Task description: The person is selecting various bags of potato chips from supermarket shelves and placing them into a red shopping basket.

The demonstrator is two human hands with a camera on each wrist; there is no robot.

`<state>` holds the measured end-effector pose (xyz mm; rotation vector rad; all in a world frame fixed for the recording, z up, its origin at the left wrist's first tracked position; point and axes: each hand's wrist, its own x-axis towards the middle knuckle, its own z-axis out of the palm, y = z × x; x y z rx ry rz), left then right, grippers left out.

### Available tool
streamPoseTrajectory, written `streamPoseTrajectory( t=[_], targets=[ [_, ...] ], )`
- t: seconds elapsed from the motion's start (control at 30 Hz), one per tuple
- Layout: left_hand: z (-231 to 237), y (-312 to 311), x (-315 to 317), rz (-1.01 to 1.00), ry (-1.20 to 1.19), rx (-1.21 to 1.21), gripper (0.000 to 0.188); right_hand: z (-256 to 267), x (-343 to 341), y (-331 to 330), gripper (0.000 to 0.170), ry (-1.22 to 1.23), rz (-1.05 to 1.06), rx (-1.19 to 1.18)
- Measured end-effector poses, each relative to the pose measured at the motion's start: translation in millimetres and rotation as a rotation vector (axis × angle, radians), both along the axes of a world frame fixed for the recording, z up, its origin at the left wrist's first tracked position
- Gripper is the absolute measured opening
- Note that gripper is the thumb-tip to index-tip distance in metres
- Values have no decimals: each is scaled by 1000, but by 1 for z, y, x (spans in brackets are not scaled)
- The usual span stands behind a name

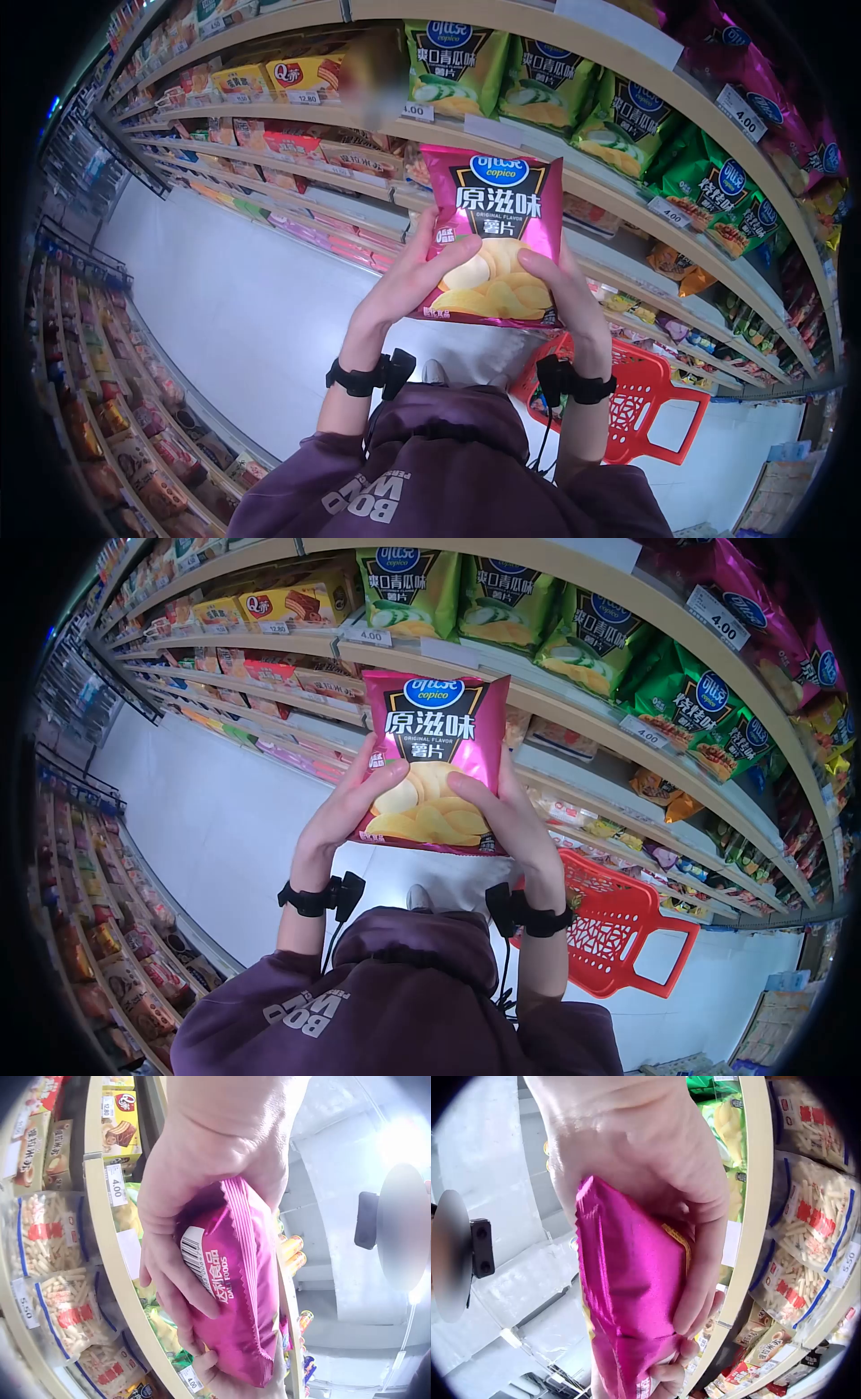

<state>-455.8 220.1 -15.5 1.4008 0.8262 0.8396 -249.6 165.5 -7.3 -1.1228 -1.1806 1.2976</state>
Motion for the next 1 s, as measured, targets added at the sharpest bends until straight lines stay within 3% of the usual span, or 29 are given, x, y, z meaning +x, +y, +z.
streamPoseTrajectory(
  t=[0.37, 0.57, 0.7, 0.87, 0.97, 1.0],
  targets=[
    [-14, 5, 2, -23, -221, -160, 75, -1, -14, -6, 68, 165, -84, -102],
    [-8, 4, -7, -46, -167, 39, 78, -11, -13, -12, 71, 27, -75, 41],
    [-10, 6, -18, -153, -281, 106, 86, -6, -14, -18, 76, -81, -12, 79],
    [-11, 11, -23, -163, -165, 109, 82, -4, -25, -11, 75, -22, -40, 138],
    [-19, 15, -17, -8, -200, 119, 77, -2, -31, -4, 74, -564, -360, 445],
    [-21, 16, -15, 58, -181, 177, 76, -2, -33, -4, 74, -594, -341, 451]
  ],
)
